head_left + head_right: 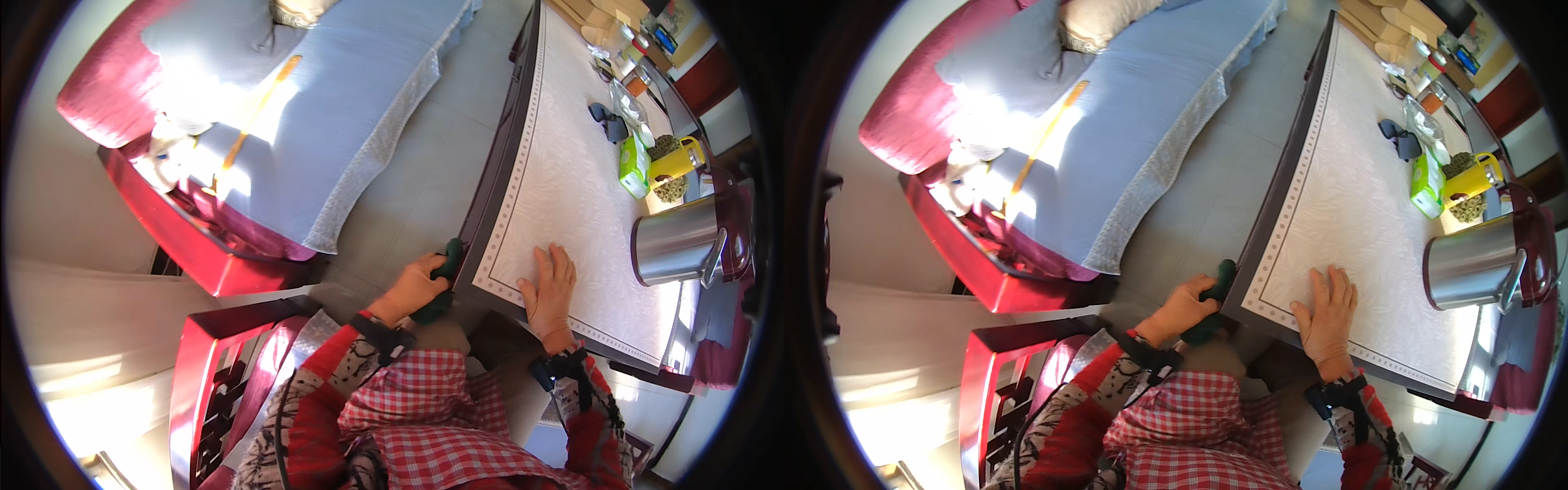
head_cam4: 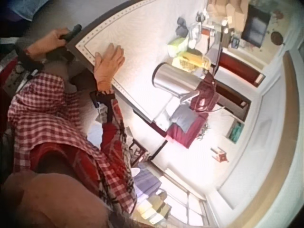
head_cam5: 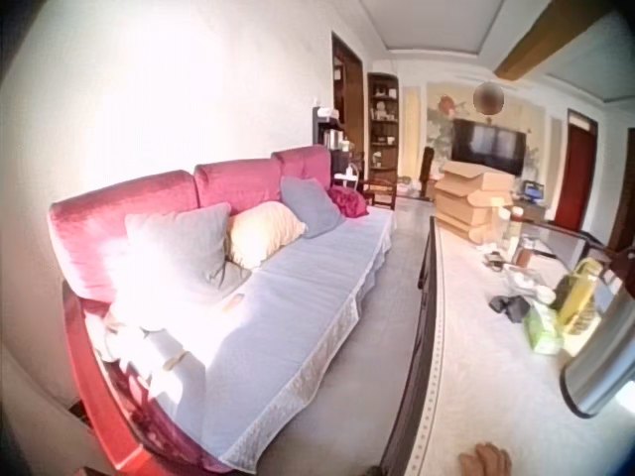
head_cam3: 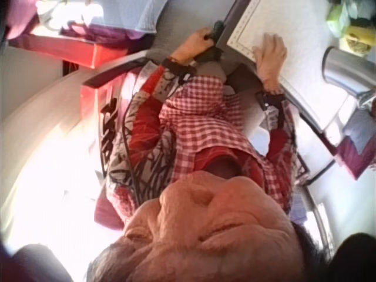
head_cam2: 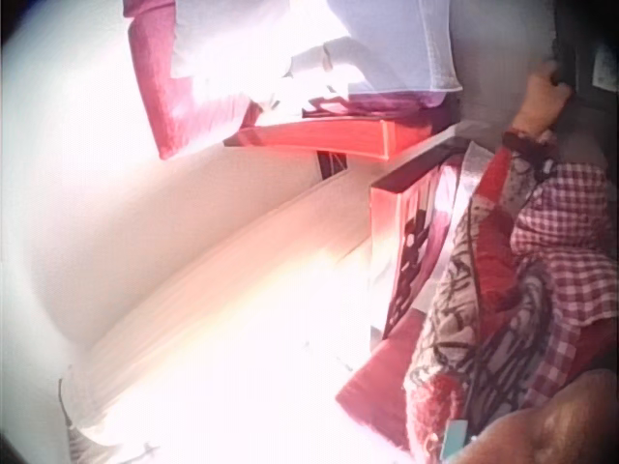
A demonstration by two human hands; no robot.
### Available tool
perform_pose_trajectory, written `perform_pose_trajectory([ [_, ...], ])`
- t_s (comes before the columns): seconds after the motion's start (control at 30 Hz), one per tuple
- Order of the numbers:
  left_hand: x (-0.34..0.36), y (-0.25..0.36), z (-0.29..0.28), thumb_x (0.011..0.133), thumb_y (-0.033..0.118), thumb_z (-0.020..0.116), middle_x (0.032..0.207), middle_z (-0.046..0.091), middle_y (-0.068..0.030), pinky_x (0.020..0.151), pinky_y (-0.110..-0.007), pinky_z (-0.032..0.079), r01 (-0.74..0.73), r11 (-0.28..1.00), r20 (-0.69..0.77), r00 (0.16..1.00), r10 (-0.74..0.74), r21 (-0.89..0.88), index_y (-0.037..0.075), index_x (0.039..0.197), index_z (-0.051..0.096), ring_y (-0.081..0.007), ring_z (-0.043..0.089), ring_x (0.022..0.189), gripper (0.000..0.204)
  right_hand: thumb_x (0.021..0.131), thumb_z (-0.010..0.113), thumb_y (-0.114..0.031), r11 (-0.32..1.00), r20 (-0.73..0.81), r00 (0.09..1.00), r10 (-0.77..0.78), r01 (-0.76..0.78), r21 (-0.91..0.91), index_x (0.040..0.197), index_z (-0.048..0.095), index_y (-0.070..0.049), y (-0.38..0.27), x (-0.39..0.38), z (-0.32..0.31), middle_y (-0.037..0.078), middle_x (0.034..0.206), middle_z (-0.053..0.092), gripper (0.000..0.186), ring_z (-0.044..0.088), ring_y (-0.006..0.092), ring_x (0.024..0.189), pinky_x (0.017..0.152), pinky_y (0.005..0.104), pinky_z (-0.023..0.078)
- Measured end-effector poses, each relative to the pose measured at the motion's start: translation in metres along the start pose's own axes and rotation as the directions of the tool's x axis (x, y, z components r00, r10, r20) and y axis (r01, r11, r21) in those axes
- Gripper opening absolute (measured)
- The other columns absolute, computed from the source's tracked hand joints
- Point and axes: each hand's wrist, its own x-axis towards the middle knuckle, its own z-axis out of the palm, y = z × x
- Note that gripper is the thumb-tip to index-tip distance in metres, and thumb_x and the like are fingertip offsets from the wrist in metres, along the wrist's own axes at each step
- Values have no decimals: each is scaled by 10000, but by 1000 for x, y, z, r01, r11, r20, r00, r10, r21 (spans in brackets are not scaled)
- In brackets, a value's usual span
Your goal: The person wipes a window sill and the armrests of a red sofa with a green cloth, then wipes the surface and edges of a nearby table. The person folds the cloth on the table and continues wiping the table and sofa armrests.
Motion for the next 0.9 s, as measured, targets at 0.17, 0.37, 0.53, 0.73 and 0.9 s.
perform_pose_trajectory([
  [0.17, -47, 55, -12, 925, 46, 644, 995, 733, -77, 752, -308, 579, 239, 838, -55, 951, -303, -490, -2, 1237, 688, -159, 701, 838, 318, 926, 664, -380, 999, -38, 999, 17, -15, 40, 1438, 533, -61, 0, -2, 1, 254, 1498, 450, 618, 370, 445, 1432, 1216, 585, 226],
  [0.37, -149, 157, -107, 928, -17, 617, 937, 711, -8, 741, -271, 550, -85, 925, -432, 897, -90, -370, 24, 1183, 711, -108, 663, 816, 275, 891, 696, -322, 995, -93, 995, 22, -13, 95, 1398, 562, -51, -2, -6, -1, 250, 1490, 456, 590, 377, 444, 1416, 1218, 563, 237],
  [0.53, -213, 227, -227, 933, -53, 578, 1079, 670, -94, 780, -310, 555, -66, 664, -500, 605, 620, 744, -17, 1211, 667, -159, 655, 795, 293, 902, 698, -309, 993, -110, 994, 22, -8, 120, 1387, 563, -38, -4, -9, -4, 242, 1485, 464, 572, 385, 441, 1407, 1216, 567, 248],
  [0.73, -217, 174, -262, 1012, 367, 632, 1709, 280, -95, 1227, -551, 292, 279, 324, -269, 960, -77, 904, 236, 1602, 406, -497, 296, 1500, 645, 901, 715, -293, 994, -128, 992, 18, -3, 113, 1374, 574, -35, -6, -11, -5, 237, 1488, 458, 557, 395, 440, 1395, 1208, 564, 267],
  [0.9, -209, 156, -297, 1053, 496, 530, 1753, 147, -69, 1246, -629, 168, 370, 343, -328, 928, -175, 863, 298, 1644, 292, -594, 172, 1521, 668, 887, 734, -264, 994, -98, 994, 37, -27, 107, 1383, 574, -36, -6, -10, -4, 223, 1506, 443, 569, 386, 439, 1399, 1205, 542, 282],
])
